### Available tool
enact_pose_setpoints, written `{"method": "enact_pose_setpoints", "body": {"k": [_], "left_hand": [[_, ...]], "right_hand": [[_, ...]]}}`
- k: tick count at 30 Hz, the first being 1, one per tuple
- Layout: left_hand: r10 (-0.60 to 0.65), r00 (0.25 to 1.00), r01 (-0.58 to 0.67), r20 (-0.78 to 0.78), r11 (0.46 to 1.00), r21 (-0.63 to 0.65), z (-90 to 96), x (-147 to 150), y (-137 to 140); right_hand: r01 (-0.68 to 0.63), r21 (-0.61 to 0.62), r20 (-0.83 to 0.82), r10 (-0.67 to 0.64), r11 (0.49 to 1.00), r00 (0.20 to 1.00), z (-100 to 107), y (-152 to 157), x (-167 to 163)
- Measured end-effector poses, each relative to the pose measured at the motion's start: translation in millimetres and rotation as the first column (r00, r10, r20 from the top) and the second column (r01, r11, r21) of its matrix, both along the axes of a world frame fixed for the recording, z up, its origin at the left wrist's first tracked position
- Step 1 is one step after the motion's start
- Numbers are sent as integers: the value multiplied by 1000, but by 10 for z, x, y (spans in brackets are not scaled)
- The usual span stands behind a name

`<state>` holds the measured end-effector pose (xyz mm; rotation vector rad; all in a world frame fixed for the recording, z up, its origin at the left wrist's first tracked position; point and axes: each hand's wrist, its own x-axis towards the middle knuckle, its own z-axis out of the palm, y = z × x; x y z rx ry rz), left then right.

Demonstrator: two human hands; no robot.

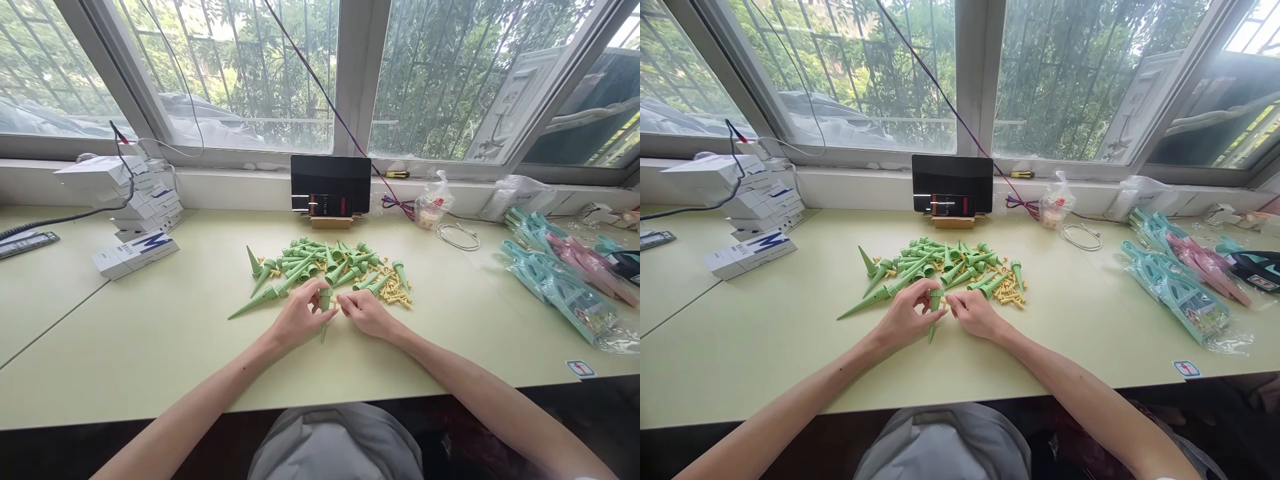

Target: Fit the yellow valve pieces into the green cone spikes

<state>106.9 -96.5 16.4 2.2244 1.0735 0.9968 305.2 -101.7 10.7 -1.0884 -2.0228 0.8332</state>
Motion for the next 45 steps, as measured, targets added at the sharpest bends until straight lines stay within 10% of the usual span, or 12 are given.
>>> {"method": "enact_pose_setpoints", "body": {"k": [27,45], "left_hand": [[45,999,-44,-23,998,41,44,-3,43],[111,979,-112,-170,994,2,18,-61,124]], "right_hand": [[46,-108,-72,-54,993,996,31,40,-27],[18,102,-76,-10,995,997,3,-28,-22]]}}
